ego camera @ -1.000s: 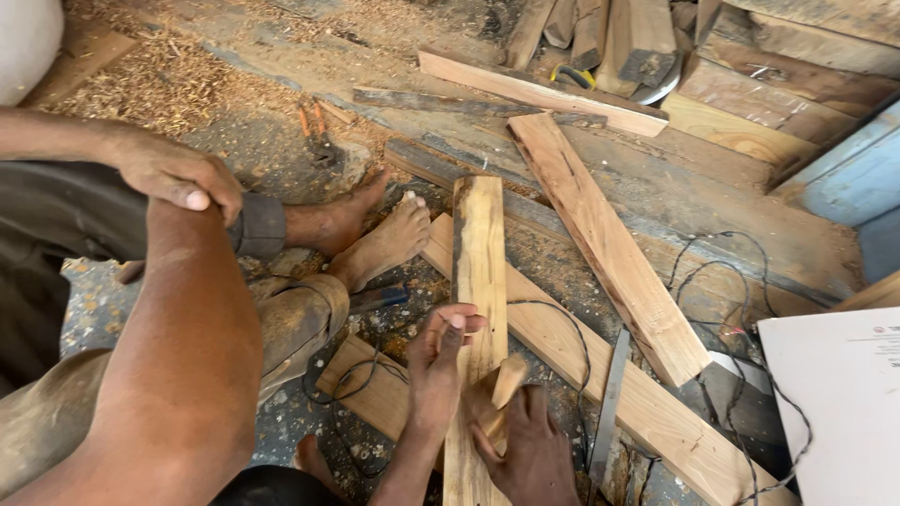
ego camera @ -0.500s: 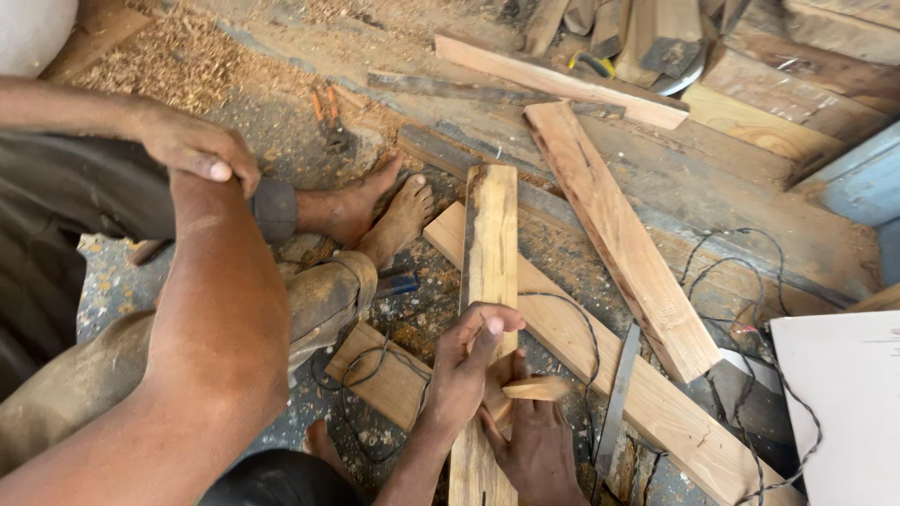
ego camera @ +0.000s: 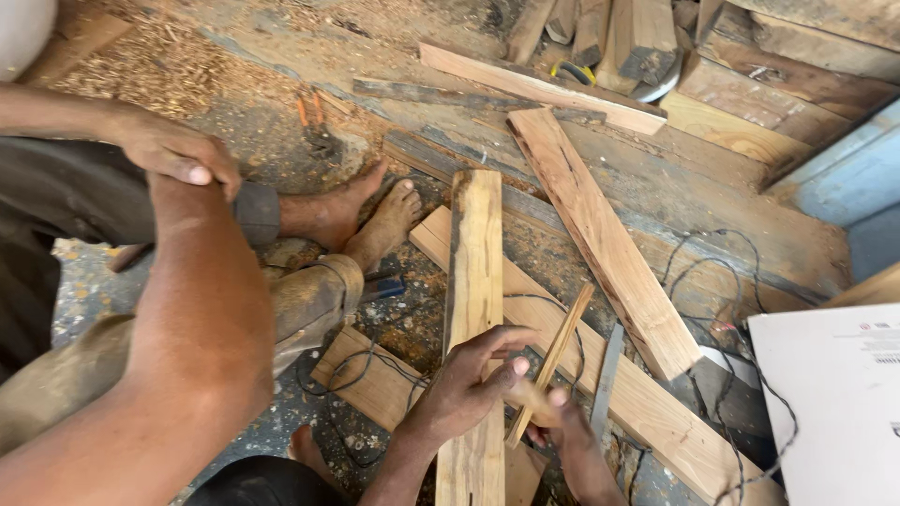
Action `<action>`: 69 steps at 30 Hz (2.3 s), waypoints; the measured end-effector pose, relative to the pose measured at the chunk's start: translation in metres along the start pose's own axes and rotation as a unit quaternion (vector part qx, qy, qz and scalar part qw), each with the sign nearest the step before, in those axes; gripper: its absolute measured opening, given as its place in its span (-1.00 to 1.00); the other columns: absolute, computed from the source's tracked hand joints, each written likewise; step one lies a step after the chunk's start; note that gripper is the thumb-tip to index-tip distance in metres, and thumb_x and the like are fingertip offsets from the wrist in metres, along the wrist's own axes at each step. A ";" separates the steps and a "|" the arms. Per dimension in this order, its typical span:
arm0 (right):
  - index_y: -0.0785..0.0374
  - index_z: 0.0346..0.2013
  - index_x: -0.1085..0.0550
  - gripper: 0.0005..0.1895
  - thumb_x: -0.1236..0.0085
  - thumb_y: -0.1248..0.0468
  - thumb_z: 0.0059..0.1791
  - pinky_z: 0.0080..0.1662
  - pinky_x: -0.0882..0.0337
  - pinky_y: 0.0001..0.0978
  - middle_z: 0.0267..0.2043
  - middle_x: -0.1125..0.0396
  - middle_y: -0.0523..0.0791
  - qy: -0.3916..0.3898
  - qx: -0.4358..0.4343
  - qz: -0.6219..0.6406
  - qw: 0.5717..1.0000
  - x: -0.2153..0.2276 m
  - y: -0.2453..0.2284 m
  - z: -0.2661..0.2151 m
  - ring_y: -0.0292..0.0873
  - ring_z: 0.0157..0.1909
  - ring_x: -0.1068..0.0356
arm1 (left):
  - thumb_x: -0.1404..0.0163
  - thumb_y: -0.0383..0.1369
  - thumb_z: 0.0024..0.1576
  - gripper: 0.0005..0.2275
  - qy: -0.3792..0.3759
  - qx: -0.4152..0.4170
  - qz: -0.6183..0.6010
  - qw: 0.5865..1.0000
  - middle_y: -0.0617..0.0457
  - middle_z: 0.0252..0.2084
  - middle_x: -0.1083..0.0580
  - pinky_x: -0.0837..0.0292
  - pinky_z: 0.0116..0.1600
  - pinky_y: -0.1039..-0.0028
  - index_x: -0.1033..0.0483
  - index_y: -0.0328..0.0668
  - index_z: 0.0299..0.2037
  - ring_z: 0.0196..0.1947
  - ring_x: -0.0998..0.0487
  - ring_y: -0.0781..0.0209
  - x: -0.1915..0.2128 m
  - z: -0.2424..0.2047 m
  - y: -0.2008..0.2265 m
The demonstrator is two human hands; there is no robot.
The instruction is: The person sits on the floor and assembles a small wooden structure by fitting a small block into a larger plank. The person repeatedly picks up the block, aligns it with the plank, and tests the fit of the joint.
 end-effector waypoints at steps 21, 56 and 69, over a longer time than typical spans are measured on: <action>0.10 -0.12 -0.36 -0.38 0.38 -0.33 0.02 -0.47 -0.13 -0.38 -0.59 -0.20 -0.12 0.170 -0.187 0.040 0.967 0.011 0.017 -0.024 -0.27 -0.58 -0.03 | 0.22 0.08 0.37 -0.40 0.103 0.047 0.037 0.993 -0.15 -0.26 -0.52 -0.57 -0.26 0.29 -0.48 -0.41 0.20 -0.32 -0.58 0.11 -0.043 -0.003 -0.017; 0.42 -0.27 -0.39 -0.13 0.47 -0.38 0.13 -0.57 -0.24 -0.34 -0.58 -0.23 -0.10 0.119 -0.079 0.234 0.962 0.080 0.021 -0.015 -0.24 -0.62 -0.16 | -0.13 -0.03 0.03 -0.15 -0.119 0.223 -0.003 0.967 -0.14 0.15 -0.39 -0.50 0.21 0.15 -0.02 0.02 0.55 0.12 -0.50 -0.06 -0.093 -0.005 -0.017; 0.51 0.05 -0.38 -0.27 0.25 -0.22 0.21 -0.45 -0.35 -0.42 -0.33 -0.33 -0.03 0.141 0.138 -0.106 0.975 0.073 -0.051 -0.038 -0.30 -0.40 -0.25 | -0.31 -0.11 -0.02 -0.35 -0.055 -0.028 0.110 0.992 -0.38 0.47 -0.03 -0.14 0.44 -0.13 -0.39 -0.08 0.29 0.50 -0.01 -0.37 -0.081 -0.003 0.014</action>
Point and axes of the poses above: each hand's wrist, its own z-axis towards the middle knuckle, its own x-axis out of the back of the hand, y = z × x, the point moved 9 cm from there along z, towards the middle knuckle
